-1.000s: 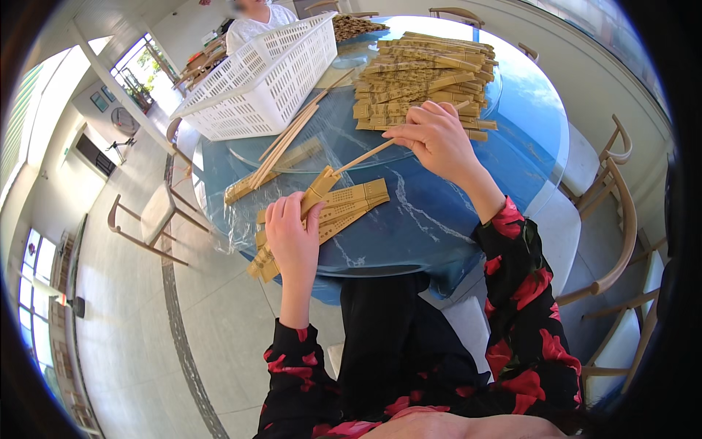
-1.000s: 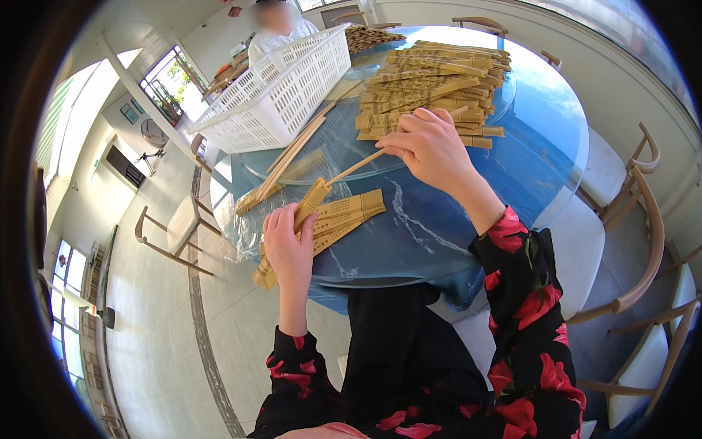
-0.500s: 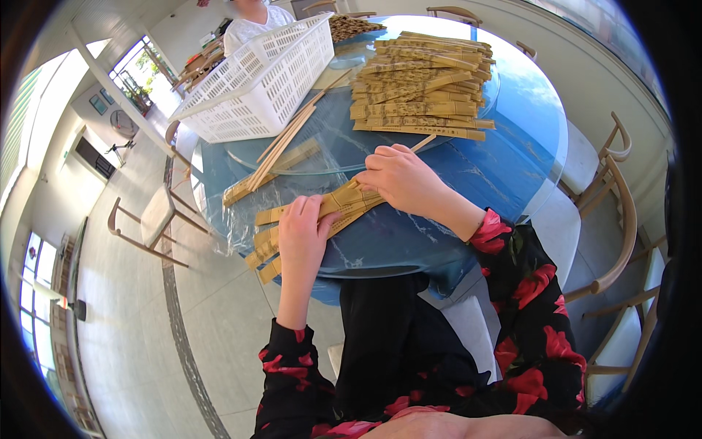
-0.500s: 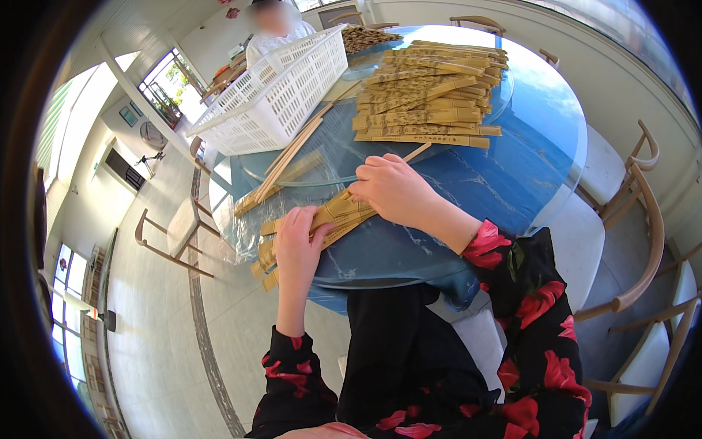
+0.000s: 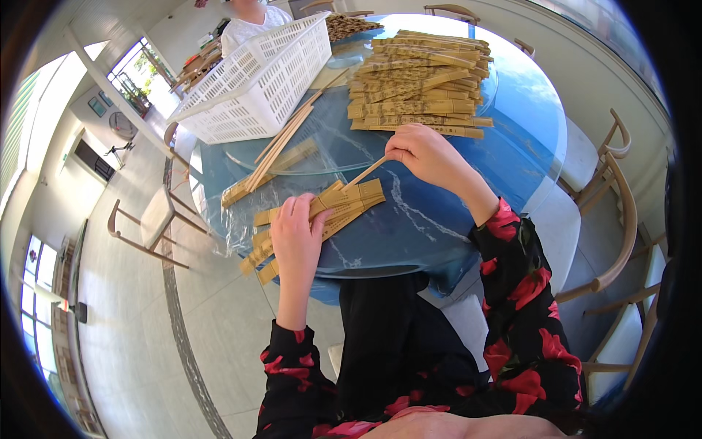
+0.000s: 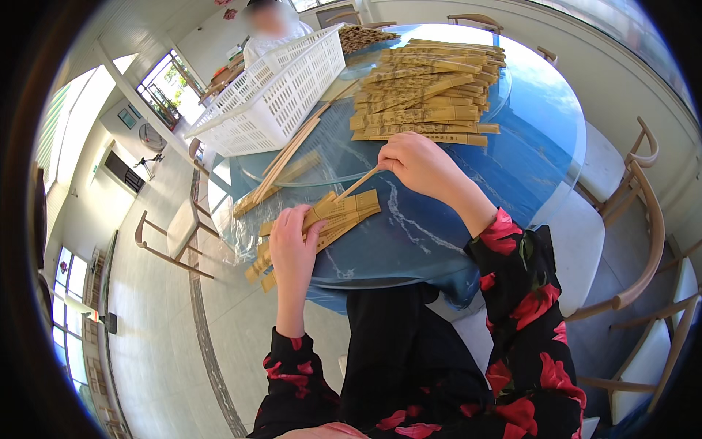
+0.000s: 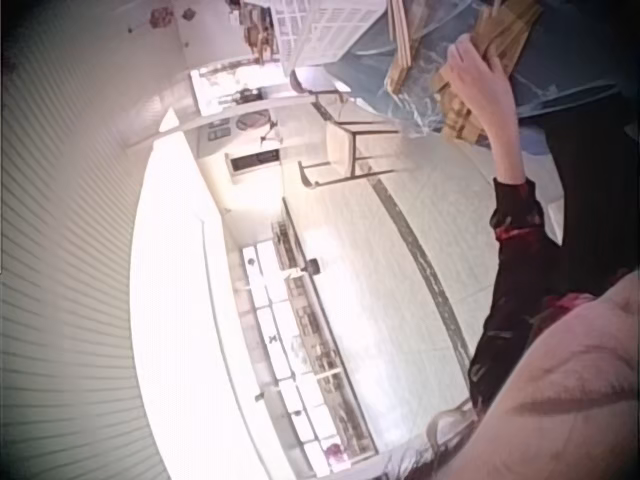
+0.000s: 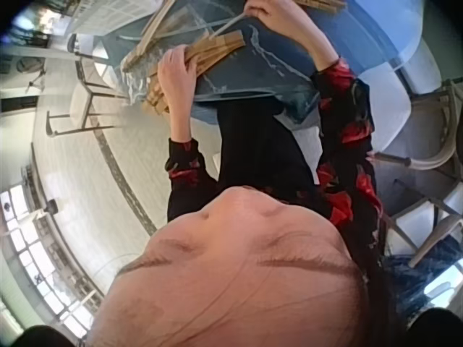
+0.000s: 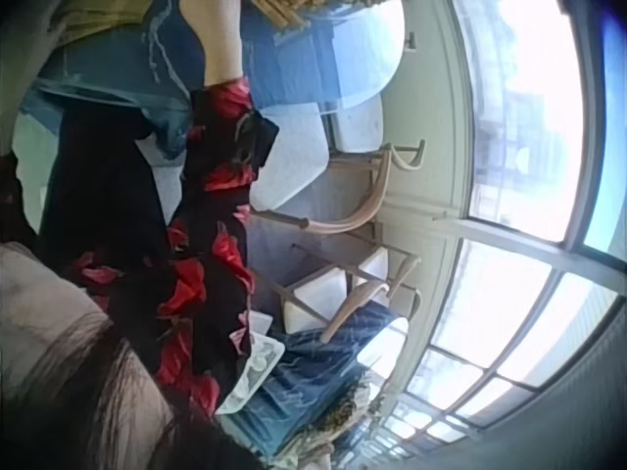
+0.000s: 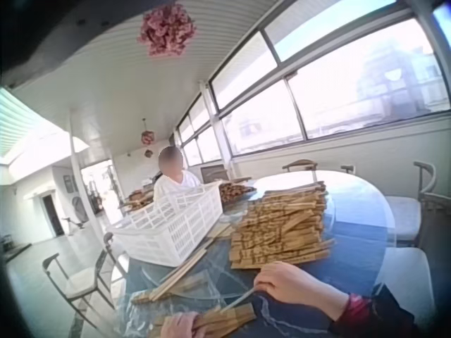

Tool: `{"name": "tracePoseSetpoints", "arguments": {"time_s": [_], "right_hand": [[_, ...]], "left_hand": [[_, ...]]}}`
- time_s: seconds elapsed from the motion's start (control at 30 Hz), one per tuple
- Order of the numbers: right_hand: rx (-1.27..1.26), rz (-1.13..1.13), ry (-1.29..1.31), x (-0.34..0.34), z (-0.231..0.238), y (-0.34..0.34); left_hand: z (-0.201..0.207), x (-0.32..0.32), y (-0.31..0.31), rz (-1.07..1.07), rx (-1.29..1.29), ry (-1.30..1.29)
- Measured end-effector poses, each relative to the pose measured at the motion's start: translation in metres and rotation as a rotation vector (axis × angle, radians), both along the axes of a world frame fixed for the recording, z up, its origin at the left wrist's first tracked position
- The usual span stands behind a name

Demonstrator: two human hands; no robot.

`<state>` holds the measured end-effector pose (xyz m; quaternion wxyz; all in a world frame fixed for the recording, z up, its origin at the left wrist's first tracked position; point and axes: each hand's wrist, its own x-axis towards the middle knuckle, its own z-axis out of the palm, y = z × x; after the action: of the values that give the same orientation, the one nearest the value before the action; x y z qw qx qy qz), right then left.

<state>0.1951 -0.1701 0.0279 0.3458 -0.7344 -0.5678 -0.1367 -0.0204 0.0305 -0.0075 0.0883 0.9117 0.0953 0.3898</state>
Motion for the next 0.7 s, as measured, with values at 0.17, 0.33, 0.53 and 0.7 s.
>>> {"name": "tracePoseSetpoints", "arguments": {"time_s": [0.17, 0.33, 0.53, 0.7], "right_hand": [[-0.033, 0.103, 0.237, -0.033, -0.005, 0.016], [-0.012, 0.2, 0.35, -0.055, -0.016, 0.027], [-0.014, 0.275, 0.69, -0.026, -0.013, 0.022], [-0.03, 0.505, 1.161, -0.02, 0.002, 0.011]], "left_hand": [[-0.001, 0.004, 0.0, -0.048, 0.01, 0.057], [0.001, 0.005, -0.003, -0.109, 0.001, 0.088], [0.002, 0.003, -0.004, -0.088, -0.036, 0.086], [0.002, 0.0, -0.003, -0.072, 0.046, 0.048]]}}
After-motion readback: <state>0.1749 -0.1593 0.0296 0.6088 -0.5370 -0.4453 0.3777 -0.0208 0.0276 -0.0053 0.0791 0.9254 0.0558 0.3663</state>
